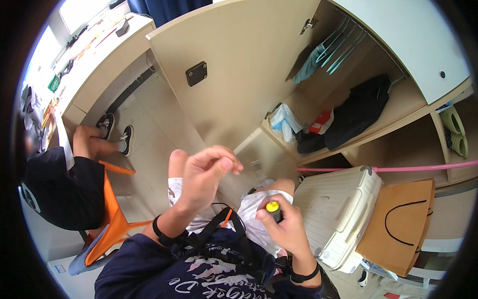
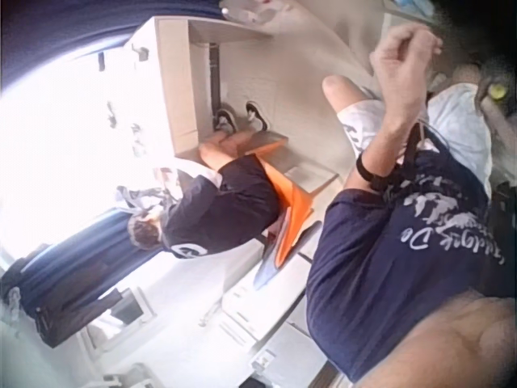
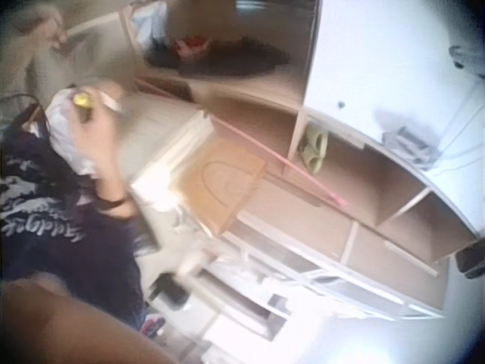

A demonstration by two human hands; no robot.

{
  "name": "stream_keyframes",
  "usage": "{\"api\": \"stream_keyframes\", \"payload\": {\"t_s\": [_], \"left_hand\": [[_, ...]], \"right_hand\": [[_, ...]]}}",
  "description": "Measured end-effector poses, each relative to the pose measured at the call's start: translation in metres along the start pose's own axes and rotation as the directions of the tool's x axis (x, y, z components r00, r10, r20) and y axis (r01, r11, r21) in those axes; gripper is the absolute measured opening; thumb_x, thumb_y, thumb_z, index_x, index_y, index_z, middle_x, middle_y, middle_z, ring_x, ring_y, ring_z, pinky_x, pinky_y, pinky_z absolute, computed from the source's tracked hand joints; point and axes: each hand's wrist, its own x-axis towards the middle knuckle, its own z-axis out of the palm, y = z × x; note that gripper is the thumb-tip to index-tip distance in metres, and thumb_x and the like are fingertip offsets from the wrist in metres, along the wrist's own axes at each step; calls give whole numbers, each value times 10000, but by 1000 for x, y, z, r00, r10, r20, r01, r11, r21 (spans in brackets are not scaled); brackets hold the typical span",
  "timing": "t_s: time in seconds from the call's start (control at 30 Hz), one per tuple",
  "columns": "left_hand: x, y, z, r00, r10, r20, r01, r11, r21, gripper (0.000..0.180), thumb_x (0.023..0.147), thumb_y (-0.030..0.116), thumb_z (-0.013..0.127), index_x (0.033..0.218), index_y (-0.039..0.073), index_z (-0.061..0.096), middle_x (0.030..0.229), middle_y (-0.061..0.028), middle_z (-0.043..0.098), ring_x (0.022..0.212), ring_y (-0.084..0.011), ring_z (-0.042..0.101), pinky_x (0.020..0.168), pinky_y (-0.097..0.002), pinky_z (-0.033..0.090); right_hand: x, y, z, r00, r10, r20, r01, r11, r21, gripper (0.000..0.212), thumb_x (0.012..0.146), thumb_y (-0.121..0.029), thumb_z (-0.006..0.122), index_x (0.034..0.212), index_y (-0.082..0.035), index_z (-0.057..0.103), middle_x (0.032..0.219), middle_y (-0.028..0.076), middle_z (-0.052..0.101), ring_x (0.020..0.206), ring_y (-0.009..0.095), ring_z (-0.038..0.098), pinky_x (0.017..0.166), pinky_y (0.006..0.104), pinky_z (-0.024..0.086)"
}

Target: The person uses a screwdriver to tighten screws on a cabinet door hinge. They repeatedly insert screws and turn the screwdriver to secure the hinge to the door.

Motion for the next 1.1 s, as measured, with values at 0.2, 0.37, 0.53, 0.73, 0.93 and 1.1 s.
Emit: {"api": "stream_keyframes", "payload": {"t_s": [0.2,0.37,0.53,0.73,0.93,1.1], "left_hand": [[3,11,-3,993,-108,53,116,978,-173,173,973,157,616,1035,0,655,962,-111,686,921,-218,659,853,-352,515],[0,15,-1,982,-178,67,187,965,-185,180,974,173,609,1027,6,650,934,-120,683,909,-256,660,869,-392,510],[0,17,-3,984,-151,93,161,980,-114,184,974,165,609,1017,-11,639,921,-127,678,893,-258,671,847,-377,520],[2,20,-11,981,-61,185,59,998,19,160,993,128,577,1011,-23,629,965,-81,650,938,-197,665,838,-322,528],[-1,8,-13,986,-65,153,81,991,-106,199,1016,170,543,1049,-17,603,962,-85,650,918,-193,663,838,-324,527],[2,9,-10,981,-71,182,99,984,-150,224,1033,210,512,1051,0,586,944,-86,646,920,-205,664,837,-336,525]], "right_hand": [[1,-14,12,994,103,34,-94,974,-204,244,892,-227,712,1005,-33,616,811,123,687,738,310,680,696,343,514],[1,-16,13,996,84,26,-76,969,-234,248,903,-251,701,993,-36,616,813,129,687,736,326,677,689,353,515],[0,-15,14,990,138,42,-124,965,-233,282,908,-289,696,988,-32,615,777,139,677,711,334,674,662,367,511],[1,-18,12,982,160,98,-135,965,-222,286,923,-297,676,985,-26,610,753,146,667,675,326,658,642,362,501],[7,-20,14,954,206,218,-195,978,-71,230,955,-246,639,985,-21,598,712,81,633,602,186,603,603,301,468],[14,-17,10,897,202,394,-309,922,232,169,998,-183,574,1001,-15,561,686,-2,543,528,74,491,516,225,384]]}}
